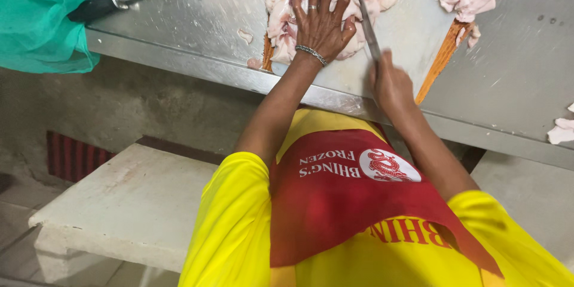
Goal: The person slices pieces of raw meat into smaller portions using a large knife on a cutting board, frequently moving sliced and unsliced pieces on the metal workspace and using a honing rod to sharpen the blade.
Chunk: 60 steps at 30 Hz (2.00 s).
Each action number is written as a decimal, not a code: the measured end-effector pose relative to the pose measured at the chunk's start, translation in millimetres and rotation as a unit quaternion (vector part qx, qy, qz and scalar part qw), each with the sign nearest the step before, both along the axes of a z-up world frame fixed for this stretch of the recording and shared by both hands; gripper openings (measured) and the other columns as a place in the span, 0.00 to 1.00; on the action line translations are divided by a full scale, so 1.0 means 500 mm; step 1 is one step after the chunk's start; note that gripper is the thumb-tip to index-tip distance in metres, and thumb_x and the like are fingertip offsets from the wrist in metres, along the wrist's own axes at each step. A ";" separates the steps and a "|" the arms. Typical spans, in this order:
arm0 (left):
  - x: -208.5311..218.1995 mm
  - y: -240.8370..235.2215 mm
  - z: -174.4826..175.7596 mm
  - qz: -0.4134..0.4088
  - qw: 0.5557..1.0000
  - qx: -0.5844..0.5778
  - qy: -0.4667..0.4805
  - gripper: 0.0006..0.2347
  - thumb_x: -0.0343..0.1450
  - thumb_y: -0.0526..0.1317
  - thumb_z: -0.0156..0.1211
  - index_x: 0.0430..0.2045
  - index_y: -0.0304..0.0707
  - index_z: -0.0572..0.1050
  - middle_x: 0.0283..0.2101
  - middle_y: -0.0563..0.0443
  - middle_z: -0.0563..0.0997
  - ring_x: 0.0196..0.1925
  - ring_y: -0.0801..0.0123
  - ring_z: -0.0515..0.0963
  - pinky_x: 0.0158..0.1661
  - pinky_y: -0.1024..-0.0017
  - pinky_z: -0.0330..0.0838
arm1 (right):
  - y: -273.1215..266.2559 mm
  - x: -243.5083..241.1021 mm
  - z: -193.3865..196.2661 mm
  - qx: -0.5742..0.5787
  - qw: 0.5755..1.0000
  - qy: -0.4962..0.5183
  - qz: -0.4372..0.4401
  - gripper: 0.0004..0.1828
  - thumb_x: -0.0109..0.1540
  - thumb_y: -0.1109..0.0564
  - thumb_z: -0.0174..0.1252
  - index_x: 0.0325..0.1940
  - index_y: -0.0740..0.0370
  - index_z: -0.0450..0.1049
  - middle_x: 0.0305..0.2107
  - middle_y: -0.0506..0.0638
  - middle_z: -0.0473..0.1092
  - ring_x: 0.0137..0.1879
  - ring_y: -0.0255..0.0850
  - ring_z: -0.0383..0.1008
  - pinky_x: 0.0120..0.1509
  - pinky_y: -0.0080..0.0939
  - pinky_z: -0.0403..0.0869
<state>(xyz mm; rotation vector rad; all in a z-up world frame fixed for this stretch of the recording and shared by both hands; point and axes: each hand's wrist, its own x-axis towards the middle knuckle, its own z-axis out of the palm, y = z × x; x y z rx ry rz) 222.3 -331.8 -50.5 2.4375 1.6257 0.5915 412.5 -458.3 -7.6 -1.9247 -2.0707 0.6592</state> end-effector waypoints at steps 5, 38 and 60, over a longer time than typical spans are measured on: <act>0.008 0.010 0.001 0.003 1.000 -0.022 -0.006 0.24 0.67 0.52 0.56 0.58 0.49 0.67 0.69 0.43 0.61 0.72 0.52 0.56 0.66 0.30 0.44 | -0.126 0.041 0.075 -0.210 0.974 -0.065 -0.048 0.17 0.72 0.54 0.50 0.57 0.69 0.59 0.23 0.71 0.71 0.30 0.71 0.73 0.36 0.71 0.70; -0.086 -0.016 -0.008 -0.038 0.993 -0.050 -0.103 0.40 0.72 0.59 0.59 0.74 0.43 0.45 0.76 0.35 0.50 0.79 0.45 0.50 0.76 0.43 0.40 | 0.001 -0.017 0.096 0.002 0.987 0.132 -0.097 0.08 0.75 0.61 0.51 0.53 0.70 0.61 0.28 0.68 0.73 0.32 0.62 0.77 0.33 0.56 0.69; -0.066 -0.004 0.039 0.014 0.994 -0.102 -0.029 0.32 0.63 0.58 0.59 0.60 0.44 0.68 0.67 0.35 0.62 0.70 0.40 0.56 0.69 0.41 0.43 | -0.197 0.024 0.099 -0.120 0.992 -0.042 -0.009 0.20 0.67 0.58 0.54 0.58 0.72 0.59 0.19 0.71 0.70 0.27 0.72 0.72 0.31 0.70 0.69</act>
